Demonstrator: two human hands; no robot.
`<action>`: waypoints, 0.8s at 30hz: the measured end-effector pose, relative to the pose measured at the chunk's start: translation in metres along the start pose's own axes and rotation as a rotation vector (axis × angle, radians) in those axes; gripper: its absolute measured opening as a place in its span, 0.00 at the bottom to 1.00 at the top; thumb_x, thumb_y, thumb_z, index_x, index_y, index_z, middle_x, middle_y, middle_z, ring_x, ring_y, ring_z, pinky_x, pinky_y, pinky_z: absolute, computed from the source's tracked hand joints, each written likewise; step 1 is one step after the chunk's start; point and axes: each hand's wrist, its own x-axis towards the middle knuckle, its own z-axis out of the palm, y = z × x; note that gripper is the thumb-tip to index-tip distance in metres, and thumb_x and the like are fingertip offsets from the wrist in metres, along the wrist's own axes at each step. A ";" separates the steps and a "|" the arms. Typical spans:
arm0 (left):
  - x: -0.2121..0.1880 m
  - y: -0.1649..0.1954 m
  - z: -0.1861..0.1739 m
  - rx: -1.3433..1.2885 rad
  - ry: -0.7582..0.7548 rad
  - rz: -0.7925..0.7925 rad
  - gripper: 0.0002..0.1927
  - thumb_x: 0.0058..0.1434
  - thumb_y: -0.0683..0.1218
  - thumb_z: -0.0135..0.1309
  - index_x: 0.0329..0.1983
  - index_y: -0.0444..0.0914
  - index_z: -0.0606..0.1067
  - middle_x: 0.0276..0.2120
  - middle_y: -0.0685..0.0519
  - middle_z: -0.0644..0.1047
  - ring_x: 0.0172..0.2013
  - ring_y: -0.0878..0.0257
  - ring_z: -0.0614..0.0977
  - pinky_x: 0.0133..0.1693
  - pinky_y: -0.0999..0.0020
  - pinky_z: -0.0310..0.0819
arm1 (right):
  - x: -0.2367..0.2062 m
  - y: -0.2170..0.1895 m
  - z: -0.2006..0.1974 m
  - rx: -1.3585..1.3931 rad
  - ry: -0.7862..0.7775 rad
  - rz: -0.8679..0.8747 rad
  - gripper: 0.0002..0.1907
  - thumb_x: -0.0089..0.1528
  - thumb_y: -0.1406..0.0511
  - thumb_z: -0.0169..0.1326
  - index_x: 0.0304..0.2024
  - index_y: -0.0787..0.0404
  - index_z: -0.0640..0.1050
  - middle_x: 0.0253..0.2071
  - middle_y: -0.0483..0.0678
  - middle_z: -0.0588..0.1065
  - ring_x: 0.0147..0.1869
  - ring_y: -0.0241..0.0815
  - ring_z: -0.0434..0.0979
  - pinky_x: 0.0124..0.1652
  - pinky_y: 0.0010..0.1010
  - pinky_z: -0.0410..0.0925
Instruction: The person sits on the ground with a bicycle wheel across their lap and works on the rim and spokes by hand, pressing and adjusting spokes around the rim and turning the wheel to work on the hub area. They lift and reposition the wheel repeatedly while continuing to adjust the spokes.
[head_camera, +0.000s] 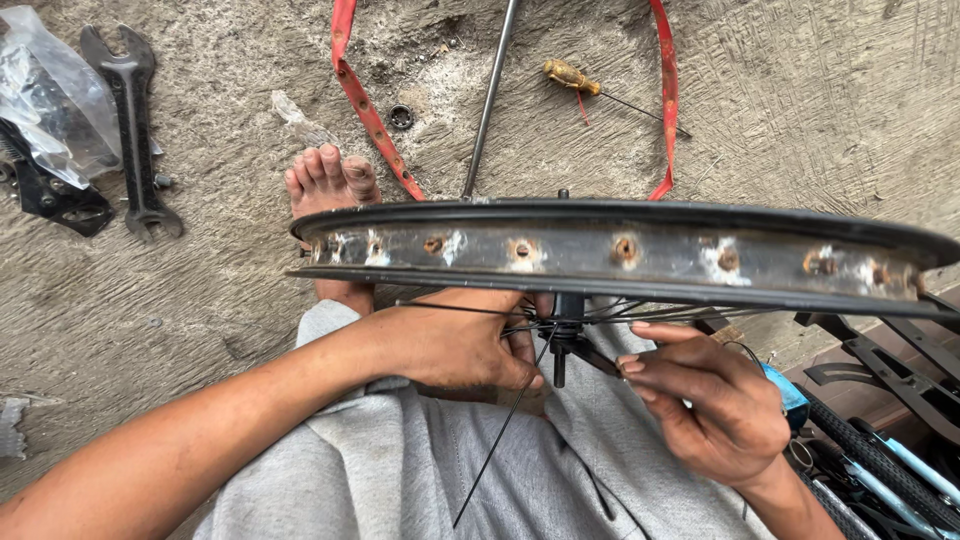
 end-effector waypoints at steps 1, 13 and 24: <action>0.001 -0.001 -0.001 0.012 0.014 0.041 0.29 0.48 0.49 0.65 0.51 0.39 0.67 0.29 0.53 0.79 0.32 0.63 0.82 0.35 0.66 0.78 | 0.001 0.000 0.000 -0.007 0.005 0.005 0.06 0.62 0.70 0.60 0.41 0.67 0.79 0.38 0.53 0.81 0.45 0.44 0.86 0.58 0.49 0.79; 0.019 -0.002 -0.004 0.126 0.237 0.062 0.40 0.46 0.47 0.63 0.59 0.29 0.59 0.31 0.42 0.78 0.36 0.51 0.83 0.39 0.59 0.78 | 0.044 0.030 0.004 0.030 0.084 -0.003 0.04 0.66 0.74 0.56 0.44 0.70 0.77 0.37 0.55 0.79 0.36 0.40 0.80 0.34 0.25 0.75; 0.021 0.011 -0.049 0.614 0.395 0.216 0.19 0.57 0.41 0.54 0.48 0.25 0.70 0.35 0.32 0.80 0.44 0.37 0.82 0.47 0.48 0.77 | 0.088 0.051 -0.009 0.214 0.134 0.296 0.06 0.73 0.77 0.51 0.52 0.74 0.75 0.40 0.48 0.72 0.33 0.29 0.73 0.33 0.18 0.67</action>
